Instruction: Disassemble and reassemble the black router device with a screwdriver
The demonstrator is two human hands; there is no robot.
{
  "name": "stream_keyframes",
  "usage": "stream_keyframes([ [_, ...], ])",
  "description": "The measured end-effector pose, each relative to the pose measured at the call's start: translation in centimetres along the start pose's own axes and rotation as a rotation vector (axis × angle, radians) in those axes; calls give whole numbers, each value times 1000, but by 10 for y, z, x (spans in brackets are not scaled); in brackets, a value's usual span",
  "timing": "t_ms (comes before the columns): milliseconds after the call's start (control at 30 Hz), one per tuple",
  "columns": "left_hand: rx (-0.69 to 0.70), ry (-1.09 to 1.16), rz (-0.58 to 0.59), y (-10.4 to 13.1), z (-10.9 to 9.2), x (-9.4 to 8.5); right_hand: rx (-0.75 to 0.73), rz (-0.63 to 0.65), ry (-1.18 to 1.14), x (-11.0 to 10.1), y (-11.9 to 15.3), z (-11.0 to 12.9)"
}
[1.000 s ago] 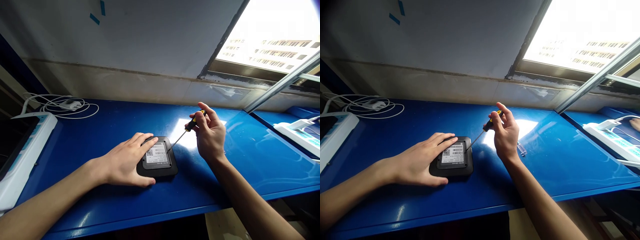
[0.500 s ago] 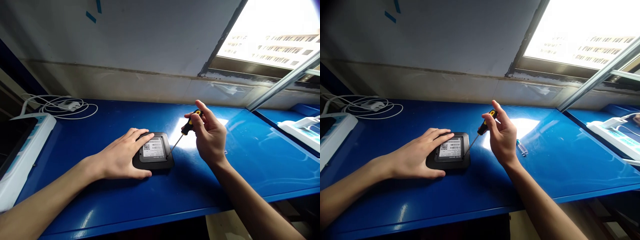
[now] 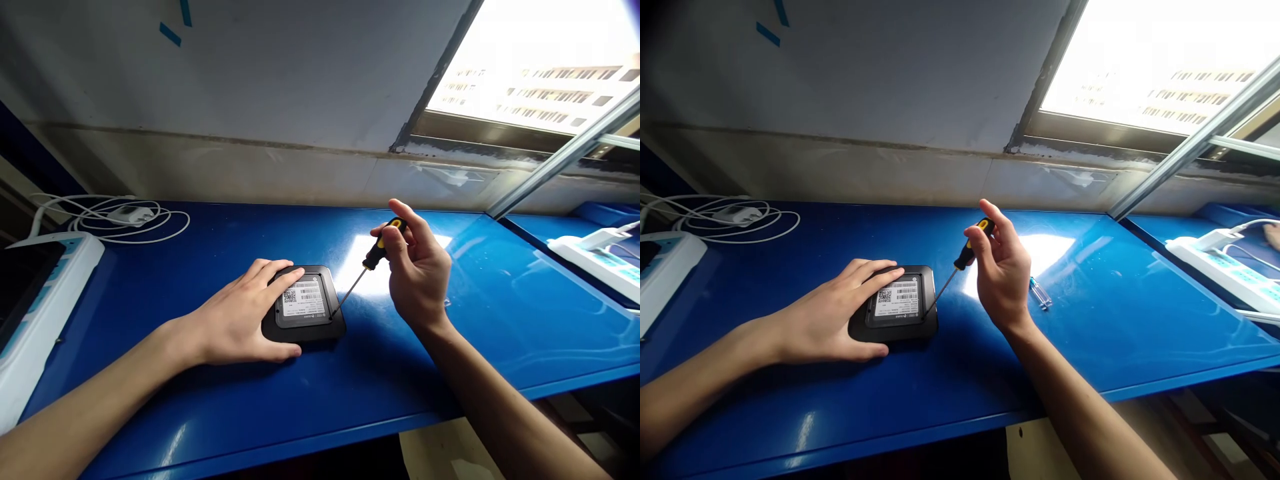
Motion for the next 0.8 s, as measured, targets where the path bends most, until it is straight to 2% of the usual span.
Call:
stream_keyframes([
  [300, -2, -4, -6, 1, -3, 0, -24, 19, 8, 5, 2, 4],
  [533, -4, -30, -16, 0, -1, 2, 7, 127, -398, 12, -2, -12],
  [667, -17, -43, -29, 0, 2, 3, 81, 122, -380, 11, -3, -20],
  [800, -22, -32, -11, 0, 0, 4, 54, 80, -398, 8, -1, -15],
])
Point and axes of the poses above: each hand's wrist, its own y-axis away from the middle knuckle, its own x-axis out of the palm, z = x × y, the point moved 8 cm from there along -y, towards the middle knuckle, and after that the axes turned 15 degrees about z, right-handed, at the moved point
